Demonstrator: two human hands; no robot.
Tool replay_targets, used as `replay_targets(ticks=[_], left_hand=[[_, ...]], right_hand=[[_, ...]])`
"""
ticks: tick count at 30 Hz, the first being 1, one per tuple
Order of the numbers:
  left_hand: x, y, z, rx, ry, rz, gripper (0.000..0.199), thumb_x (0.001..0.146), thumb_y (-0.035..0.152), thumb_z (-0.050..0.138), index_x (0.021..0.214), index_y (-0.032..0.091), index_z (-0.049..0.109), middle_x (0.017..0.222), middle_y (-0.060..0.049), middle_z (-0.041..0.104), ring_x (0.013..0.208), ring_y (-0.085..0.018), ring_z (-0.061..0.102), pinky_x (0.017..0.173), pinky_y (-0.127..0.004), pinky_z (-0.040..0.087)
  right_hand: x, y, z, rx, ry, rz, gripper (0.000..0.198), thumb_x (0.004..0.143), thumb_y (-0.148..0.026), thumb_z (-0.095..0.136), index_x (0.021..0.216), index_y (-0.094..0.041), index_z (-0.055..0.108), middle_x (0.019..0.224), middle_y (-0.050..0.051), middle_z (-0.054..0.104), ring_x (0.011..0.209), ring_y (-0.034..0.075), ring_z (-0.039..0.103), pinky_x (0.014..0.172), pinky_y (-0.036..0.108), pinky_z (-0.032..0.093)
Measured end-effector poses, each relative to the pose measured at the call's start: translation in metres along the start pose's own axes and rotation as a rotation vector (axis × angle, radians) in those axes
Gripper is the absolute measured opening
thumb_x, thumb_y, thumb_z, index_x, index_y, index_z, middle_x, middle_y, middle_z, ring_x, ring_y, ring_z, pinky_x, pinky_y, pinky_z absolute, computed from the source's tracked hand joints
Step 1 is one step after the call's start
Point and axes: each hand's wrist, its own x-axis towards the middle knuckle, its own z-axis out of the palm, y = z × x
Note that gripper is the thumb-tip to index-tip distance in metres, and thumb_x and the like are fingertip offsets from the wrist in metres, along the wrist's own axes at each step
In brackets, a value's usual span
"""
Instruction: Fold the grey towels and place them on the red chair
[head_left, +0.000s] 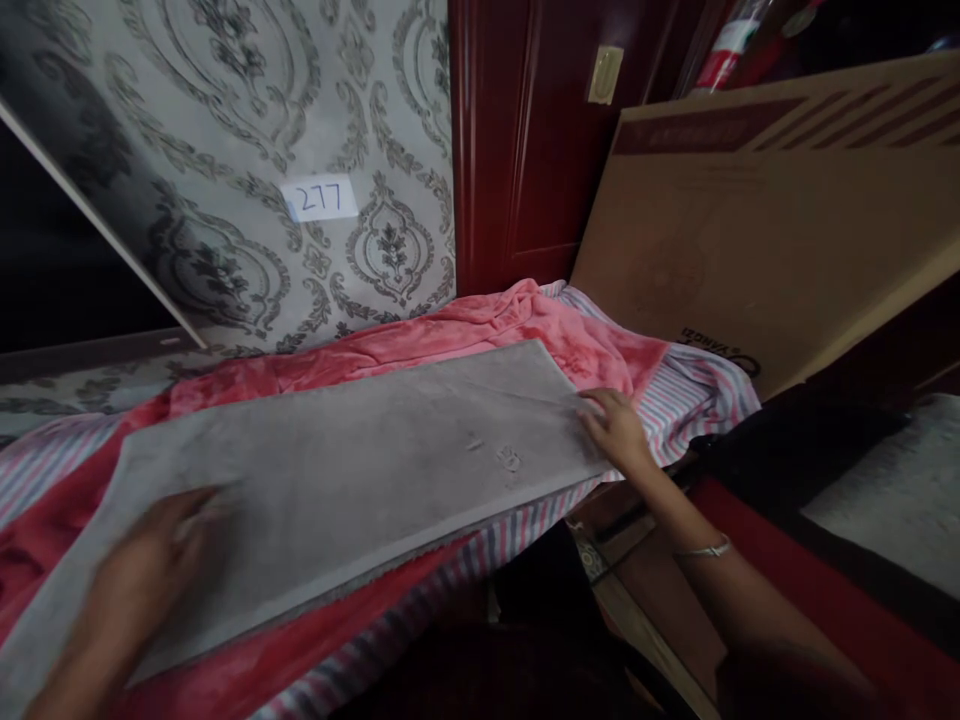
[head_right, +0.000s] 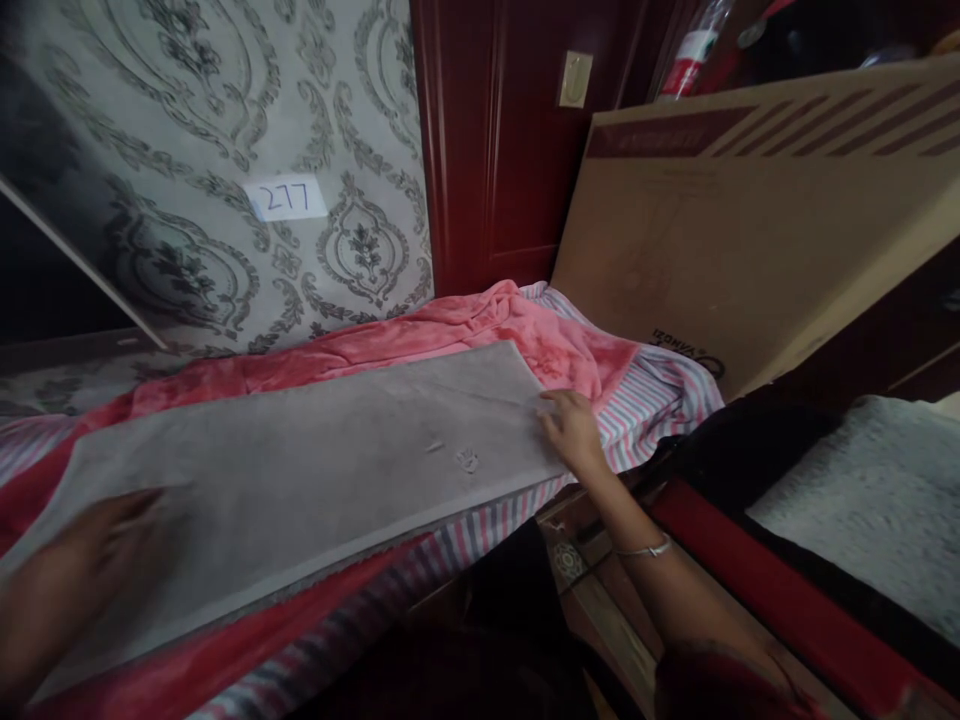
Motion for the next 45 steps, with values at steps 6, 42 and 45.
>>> replay_targets(ticks=[6,42,45], left_hand=[[0.103,0.121,0.044,-0.2,-0.198,0.444,0.056,0.101,0.049,0.031,0.138,0.019,0.059,0.143,-0.01,0.063,0.132,-0.024,0.058,0.114,-0.04,0.045],[0.117,0.189,0.142,-0.165,-0.317,0.724,0.063,0.1,0.058,0.043,0.158,0.037,0.033,0.171,-0.003,0.021,0.158,-0.031,0.016,0.126,-0.062,0.016],[0.117,0.188,0.143,-0.175,-0.297,0.738,0.064,0.099,0.058,0.045,0.159,0.038,0.032,0.17,-0.002,0.023,0.158,-0.031,0.016,0.126,-0.061,0.017]], right_hand=[[0.017,-0.072,0.054,-0.043,-0.425,-0.261,0.057,0.098,-0.043,0.05,0.15,-0.017,0.053,0.157,0.017,0.046,0.143,0.034,0.043,0.116,0.055,0.036],[0.194,0.036,0.13,-0.079,-0.301,0.417,0.039,0.09,-0.016,0.051,0.121,-0.016,0.075,0.117,0.01,0.076,0.1,0.02,0.071,0.088,0.028,0.054],[0.189,0.034,0.133,-0.134,-0.298,0.413,0.038,0.091,-0.016,0.052,0.122,-0.017,0.074,0.12,0.011,0.075,0.107,0.022,0.069,0.093,0.031,0.053]])
